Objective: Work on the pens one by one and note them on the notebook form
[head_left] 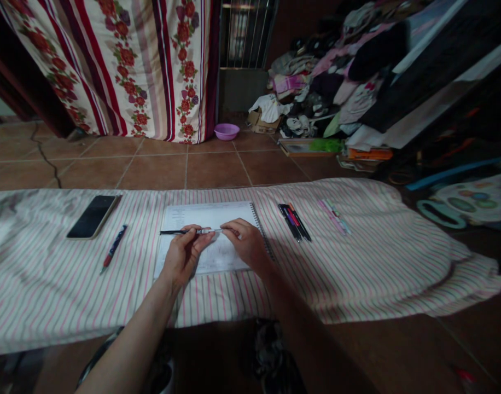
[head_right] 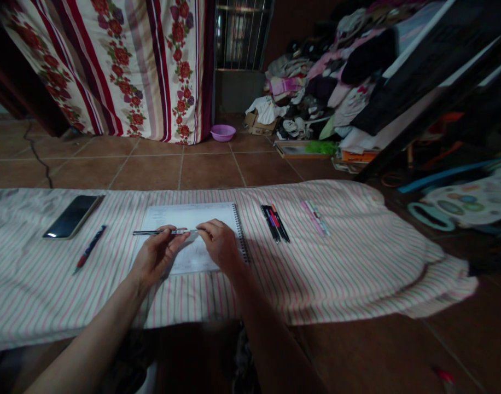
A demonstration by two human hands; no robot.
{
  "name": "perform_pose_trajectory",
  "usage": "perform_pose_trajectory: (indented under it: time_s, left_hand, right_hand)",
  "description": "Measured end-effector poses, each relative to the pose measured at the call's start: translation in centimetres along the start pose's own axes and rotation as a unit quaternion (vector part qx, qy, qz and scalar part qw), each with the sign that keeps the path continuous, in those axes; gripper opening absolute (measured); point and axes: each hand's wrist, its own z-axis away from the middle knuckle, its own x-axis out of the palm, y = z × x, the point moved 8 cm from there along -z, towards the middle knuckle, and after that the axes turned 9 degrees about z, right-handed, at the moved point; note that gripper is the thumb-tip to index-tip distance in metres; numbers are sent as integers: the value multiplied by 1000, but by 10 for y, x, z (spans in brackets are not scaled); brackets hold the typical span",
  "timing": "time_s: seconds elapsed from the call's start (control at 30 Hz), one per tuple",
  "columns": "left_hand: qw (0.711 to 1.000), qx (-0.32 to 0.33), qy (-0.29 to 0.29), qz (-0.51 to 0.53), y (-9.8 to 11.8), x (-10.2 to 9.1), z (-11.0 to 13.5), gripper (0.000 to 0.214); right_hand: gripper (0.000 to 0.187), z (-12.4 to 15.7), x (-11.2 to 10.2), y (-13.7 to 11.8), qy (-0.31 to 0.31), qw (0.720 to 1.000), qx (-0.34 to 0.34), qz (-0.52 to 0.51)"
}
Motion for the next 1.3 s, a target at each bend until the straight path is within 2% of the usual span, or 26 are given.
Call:
perform_pose_trajectory:
  time_s: [0.53,0.73,1.07,1.3]
  left_hand:
    - [1000,0,12,1,3,0,1,6]
    - [1000,-2,21,7,6,-3,2,7]
    - [999,-4,34,-3,11,-3,4,11]
    - [1000,1,28,-1,13,-5,2,9]
  right_hand:
    - [14,-1,-4,9,16,1000,3,6]
    - [15,0,5,20,-5,997,29,70]
    - [16,-1,22,14,-24,981,24,192]
    - [16,0,28,16,-32,976,21,216]
